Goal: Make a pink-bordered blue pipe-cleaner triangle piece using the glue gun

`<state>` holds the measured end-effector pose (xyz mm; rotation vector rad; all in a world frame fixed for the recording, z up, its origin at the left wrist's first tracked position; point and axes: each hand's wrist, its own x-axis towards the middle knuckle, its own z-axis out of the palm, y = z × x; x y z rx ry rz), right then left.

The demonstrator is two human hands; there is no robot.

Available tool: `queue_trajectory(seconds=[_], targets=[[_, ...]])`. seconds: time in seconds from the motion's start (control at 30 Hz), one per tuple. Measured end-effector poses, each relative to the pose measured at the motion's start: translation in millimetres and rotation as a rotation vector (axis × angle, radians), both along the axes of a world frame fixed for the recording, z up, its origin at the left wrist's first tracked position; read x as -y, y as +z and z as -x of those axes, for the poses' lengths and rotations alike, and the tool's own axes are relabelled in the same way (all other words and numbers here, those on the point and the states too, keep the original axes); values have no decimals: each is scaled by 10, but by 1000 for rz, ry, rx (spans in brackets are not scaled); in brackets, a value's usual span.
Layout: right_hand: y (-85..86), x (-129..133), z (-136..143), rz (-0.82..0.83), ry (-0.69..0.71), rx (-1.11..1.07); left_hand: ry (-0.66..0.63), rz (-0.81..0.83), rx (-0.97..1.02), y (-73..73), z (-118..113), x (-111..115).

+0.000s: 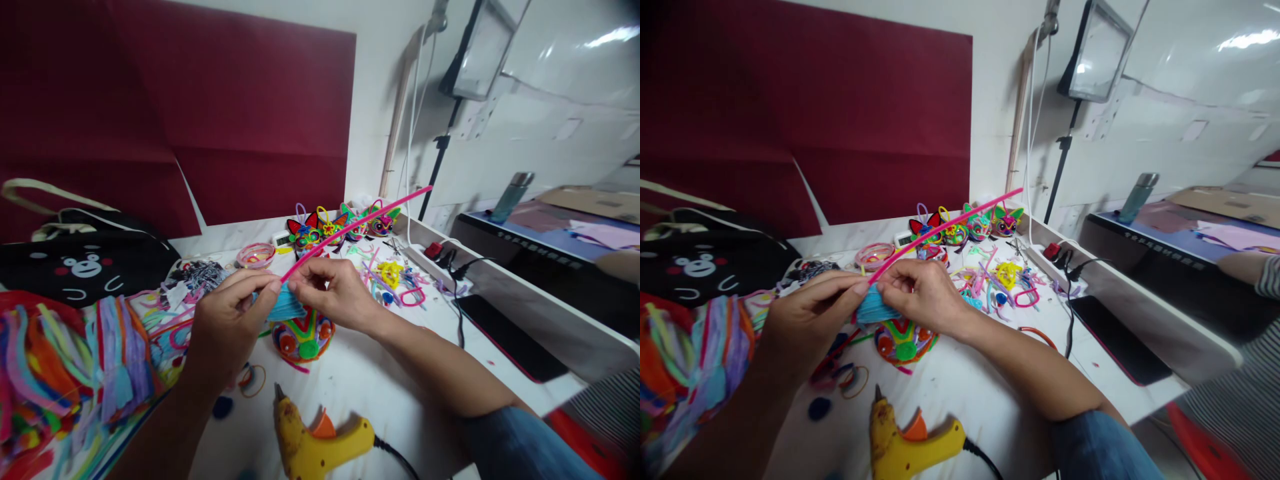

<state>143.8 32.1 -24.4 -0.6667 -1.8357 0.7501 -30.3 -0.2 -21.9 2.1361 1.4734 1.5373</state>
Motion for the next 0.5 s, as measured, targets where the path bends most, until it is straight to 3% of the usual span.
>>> queue_trajectory(seconds=[0.5], targets=[[9, 15, 6, -35, -15, 16, 2, 8, -59, 10, -5, 5]])
